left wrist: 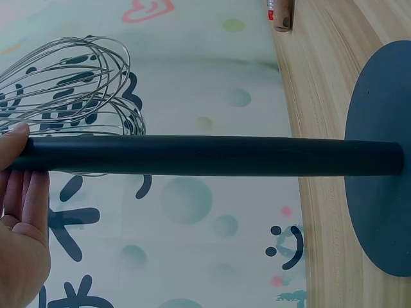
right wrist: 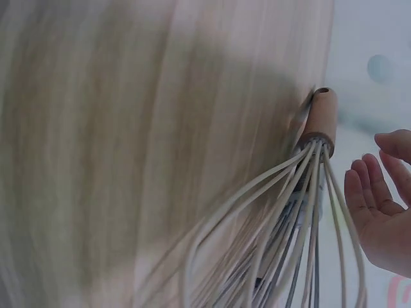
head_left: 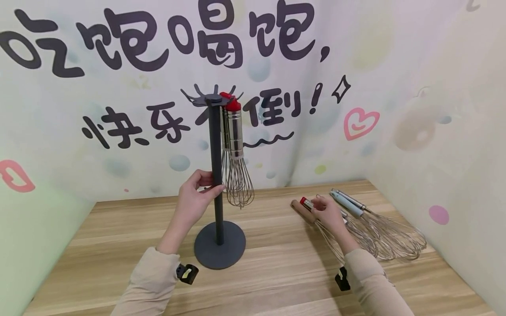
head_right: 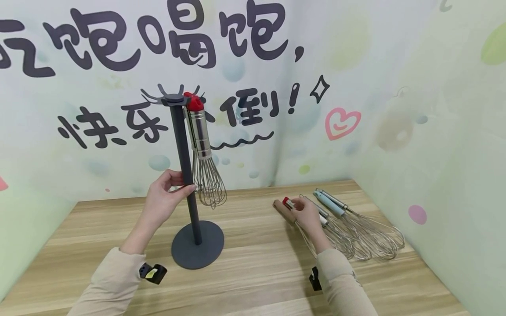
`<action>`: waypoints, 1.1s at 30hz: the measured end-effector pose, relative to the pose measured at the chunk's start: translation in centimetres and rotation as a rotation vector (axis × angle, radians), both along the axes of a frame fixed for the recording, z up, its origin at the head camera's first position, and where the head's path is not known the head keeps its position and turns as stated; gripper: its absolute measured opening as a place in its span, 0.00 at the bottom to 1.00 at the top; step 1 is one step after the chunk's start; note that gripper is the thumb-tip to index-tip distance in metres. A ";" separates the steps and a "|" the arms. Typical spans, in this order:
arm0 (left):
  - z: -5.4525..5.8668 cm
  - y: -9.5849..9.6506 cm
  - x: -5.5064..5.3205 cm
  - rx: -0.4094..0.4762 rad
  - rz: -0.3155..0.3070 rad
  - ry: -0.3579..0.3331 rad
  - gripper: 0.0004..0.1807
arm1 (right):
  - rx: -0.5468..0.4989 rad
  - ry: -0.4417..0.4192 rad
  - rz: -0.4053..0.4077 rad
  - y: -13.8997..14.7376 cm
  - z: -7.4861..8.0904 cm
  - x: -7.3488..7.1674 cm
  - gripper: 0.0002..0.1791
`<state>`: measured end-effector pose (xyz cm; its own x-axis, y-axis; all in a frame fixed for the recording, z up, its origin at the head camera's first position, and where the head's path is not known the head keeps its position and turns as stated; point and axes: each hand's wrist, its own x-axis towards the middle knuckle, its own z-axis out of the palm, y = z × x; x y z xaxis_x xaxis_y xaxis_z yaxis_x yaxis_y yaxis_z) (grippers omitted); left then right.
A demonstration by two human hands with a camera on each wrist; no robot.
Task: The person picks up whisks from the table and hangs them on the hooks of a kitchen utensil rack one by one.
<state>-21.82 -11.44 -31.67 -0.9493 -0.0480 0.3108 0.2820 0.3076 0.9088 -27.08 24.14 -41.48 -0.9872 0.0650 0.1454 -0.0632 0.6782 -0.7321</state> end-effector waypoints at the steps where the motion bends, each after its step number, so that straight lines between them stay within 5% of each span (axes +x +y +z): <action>1: 0.0 0.0 0.0 0.001 0.000 0.000 0.17 | 0.007 0.005 -0.002 0.0 -0.1 0.0 0.17; 33: 0.0 0.0 0.0 -0.004 0.010 -0.010 0.17 | 0.061 -0.090 0.007 0.8 -1.8 -0.6 0.20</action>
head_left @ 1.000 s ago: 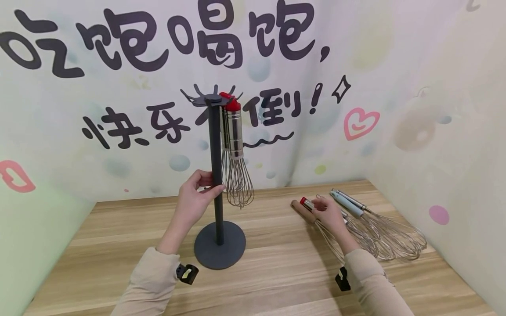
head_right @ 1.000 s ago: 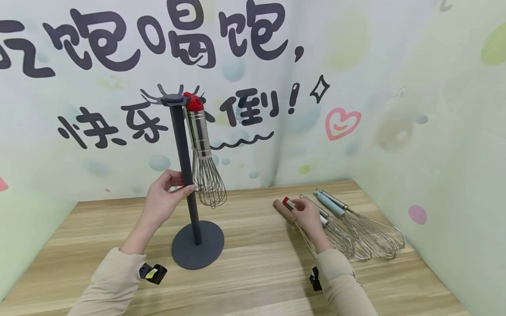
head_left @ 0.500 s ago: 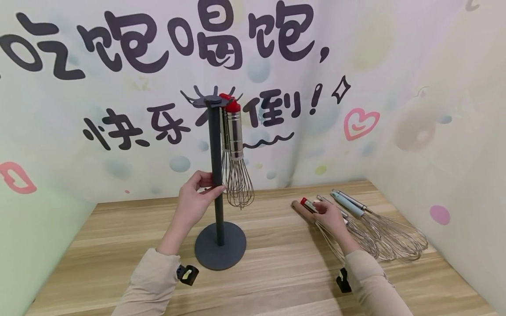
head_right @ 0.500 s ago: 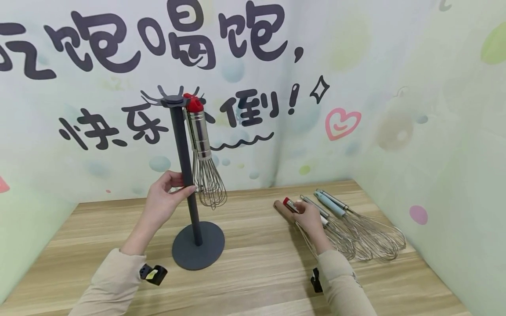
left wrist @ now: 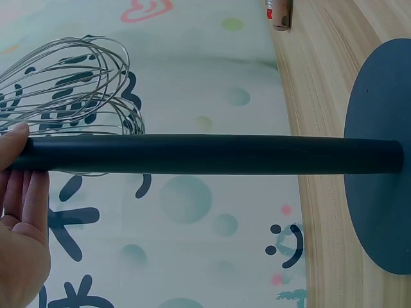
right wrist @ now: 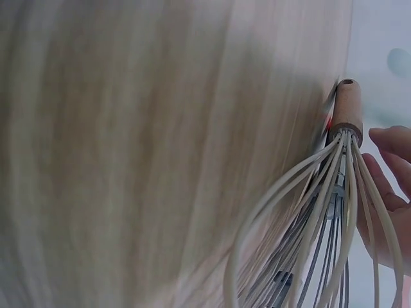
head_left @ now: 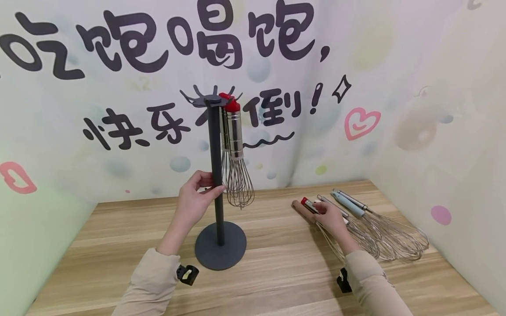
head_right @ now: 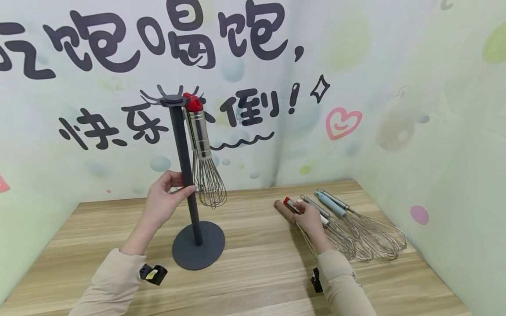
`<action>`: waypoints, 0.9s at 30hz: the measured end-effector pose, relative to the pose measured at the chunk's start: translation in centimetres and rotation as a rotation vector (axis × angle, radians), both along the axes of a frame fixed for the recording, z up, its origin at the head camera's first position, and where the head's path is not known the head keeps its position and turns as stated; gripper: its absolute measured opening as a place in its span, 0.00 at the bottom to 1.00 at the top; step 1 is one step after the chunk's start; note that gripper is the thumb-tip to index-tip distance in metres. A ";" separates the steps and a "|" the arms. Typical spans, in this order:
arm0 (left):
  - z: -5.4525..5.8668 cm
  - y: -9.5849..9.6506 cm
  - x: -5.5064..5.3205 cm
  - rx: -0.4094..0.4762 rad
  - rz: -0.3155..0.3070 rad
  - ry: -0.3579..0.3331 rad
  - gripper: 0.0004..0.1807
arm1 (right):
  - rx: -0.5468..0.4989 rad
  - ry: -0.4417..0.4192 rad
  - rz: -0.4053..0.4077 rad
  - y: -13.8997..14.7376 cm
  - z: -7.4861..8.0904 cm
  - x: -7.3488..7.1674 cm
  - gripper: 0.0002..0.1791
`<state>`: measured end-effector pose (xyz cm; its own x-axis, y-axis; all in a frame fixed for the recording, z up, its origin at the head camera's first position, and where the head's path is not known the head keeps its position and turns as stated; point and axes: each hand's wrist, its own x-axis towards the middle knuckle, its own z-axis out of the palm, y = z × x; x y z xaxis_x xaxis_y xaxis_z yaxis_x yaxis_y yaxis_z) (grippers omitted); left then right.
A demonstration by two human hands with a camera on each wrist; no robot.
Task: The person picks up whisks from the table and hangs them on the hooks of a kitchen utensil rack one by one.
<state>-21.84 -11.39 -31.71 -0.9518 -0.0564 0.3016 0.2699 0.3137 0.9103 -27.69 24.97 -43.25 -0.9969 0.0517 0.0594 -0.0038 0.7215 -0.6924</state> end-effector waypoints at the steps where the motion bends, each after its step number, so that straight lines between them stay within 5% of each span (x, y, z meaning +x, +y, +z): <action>1: 0.0 0.0 0.0 0.001 0.000 0.000 0.17 | -0.001 -0.002 0.003 0.0 0.0 0.0 0.20; 27: -0.1 0.1 0.1 -0.002 0.001 0.010 0.17 | 0.042 -0.015 0.090 -0.2 -0.6 0.0 0.16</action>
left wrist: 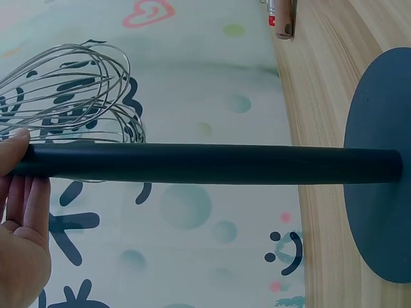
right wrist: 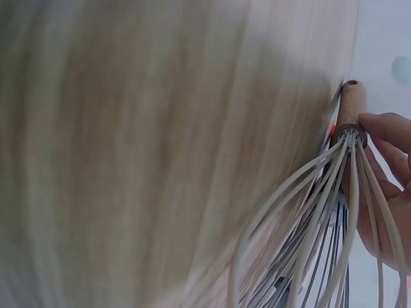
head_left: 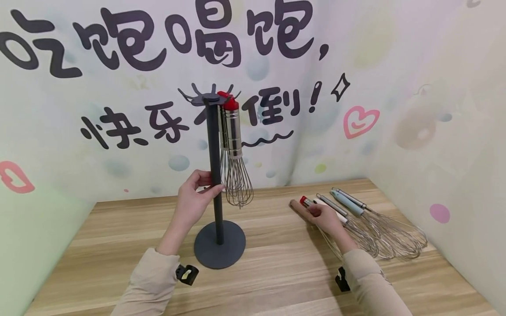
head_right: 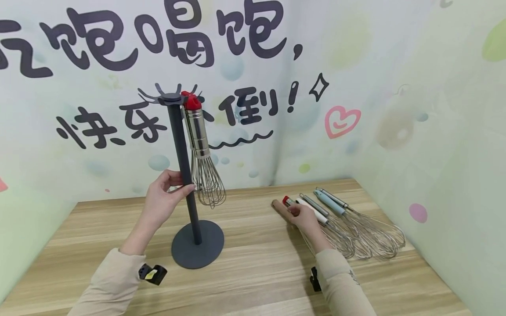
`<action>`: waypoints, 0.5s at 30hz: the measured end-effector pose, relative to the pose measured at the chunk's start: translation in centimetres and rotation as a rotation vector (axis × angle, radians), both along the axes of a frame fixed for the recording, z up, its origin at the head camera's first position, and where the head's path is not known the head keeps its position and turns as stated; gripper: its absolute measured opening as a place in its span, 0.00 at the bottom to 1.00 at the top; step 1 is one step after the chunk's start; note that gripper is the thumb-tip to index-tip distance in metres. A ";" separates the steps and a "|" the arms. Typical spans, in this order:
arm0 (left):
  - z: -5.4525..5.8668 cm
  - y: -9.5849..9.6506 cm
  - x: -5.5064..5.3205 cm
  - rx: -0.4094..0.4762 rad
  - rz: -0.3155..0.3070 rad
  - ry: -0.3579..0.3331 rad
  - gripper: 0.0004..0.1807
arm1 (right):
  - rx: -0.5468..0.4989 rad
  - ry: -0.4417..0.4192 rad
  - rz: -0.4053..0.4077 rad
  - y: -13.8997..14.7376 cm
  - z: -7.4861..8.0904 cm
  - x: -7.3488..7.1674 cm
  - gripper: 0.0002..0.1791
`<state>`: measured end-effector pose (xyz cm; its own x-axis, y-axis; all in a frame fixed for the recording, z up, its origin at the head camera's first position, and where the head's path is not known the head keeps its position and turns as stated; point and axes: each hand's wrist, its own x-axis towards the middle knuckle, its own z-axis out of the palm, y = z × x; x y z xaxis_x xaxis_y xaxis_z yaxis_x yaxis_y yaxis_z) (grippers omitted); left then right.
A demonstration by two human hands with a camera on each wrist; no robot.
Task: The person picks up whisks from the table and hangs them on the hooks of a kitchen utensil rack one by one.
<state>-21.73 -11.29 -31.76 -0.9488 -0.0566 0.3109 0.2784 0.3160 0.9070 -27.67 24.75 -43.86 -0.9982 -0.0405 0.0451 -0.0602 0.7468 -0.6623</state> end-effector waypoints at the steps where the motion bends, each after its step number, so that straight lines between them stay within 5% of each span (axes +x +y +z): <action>1: 0.0 0.0 0.0 -0.001 0.001 -0.001 0.17 | -0.001 -0.003 0.002 0.0 0.0 0.0 0.16; 15: 0.1 -0.1 0.1 0.002 -0.010 -0.008 0.18 | -0.003 -0.047 0.026 -0.2 0.1 0.2 0.19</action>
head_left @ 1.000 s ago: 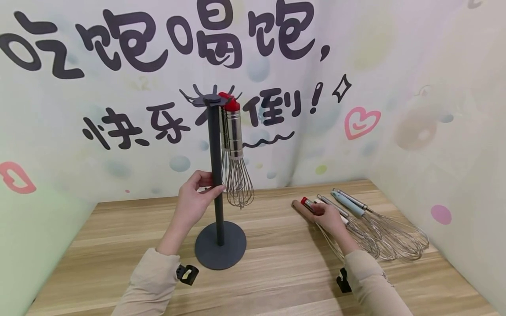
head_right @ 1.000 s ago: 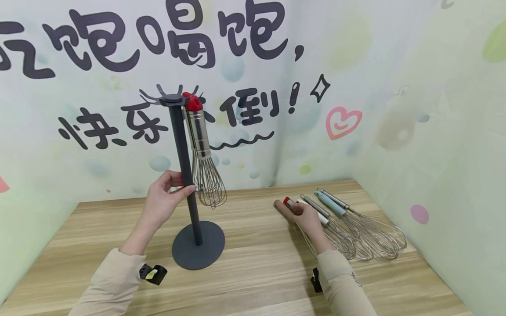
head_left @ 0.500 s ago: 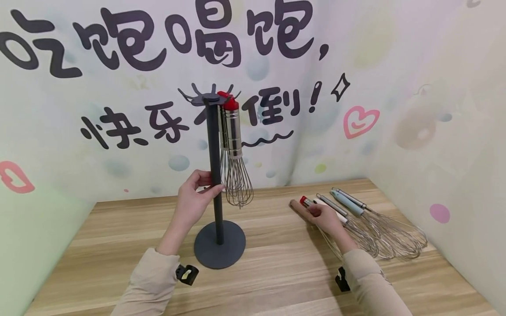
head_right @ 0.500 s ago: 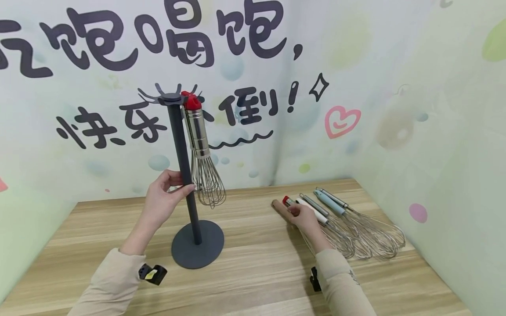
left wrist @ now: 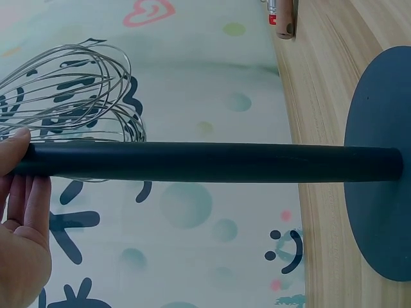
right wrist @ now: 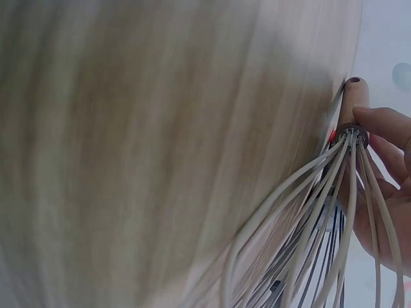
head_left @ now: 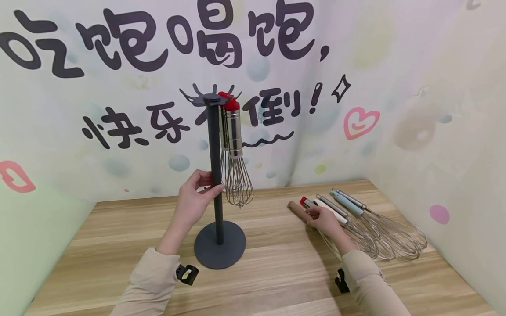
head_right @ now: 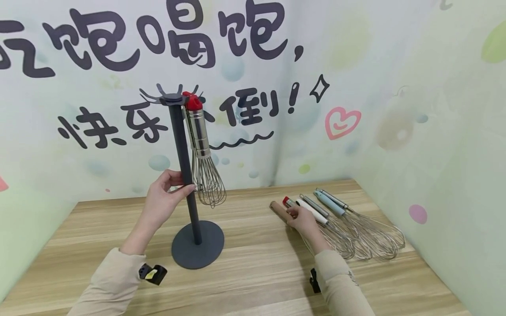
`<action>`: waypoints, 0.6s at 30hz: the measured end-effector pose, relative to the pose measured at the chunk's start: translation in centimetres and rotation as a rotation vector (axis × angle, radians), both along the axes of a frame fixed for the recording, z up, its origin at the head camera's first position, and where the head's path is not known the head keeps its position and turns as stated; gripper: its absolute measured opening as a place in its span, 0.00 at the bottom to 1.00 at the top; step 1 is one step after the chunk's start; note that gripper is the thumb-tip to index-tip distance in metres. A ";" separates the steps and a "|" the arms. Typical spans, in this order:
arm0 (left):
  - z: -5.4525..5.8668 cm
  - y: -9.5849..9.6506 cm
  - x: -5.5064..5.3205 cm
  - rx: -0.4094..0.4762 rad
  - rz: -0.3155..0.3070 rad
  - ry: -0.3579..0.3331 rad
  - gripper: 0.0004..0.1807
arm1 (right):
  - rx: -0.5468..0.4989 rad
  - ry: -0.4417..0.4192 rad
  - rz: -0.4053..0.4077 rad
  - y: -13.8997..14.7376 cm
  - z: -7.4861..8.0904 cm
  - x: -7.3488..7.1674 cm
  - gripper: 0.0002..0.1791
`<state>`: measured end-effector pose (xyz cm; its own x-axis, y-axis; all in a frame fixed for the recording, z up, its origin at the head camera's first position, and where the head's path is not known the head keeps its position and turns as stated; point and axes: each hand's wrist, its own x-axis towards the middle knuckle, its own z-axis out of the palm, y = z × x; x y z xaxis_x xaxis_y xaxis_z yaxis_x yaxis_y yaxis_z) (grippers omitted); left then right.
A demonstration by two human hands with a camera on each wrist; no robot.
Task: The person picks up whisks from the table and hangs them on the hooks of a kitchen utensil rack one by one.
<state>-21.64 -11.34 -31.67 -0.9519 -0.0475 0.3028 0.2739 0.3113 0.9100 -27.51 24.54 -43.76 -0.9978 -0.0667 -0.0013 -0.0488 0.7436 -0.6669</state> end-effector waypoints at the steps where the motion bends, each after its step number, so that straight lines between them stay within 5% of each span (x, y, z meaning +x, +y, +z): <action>1: 0.0 0.0 0.0 -0.001 0.001 -0.001 0.18 | 0.000 0.000 0.000 0.0 -0.1 0.0 0.19; 18: 0.0 -0.1 0.0 0.000 -0.010 -0.012 0.19 | 0.019 -0.010 -0.003 -0.2 0.2 0.1 0.19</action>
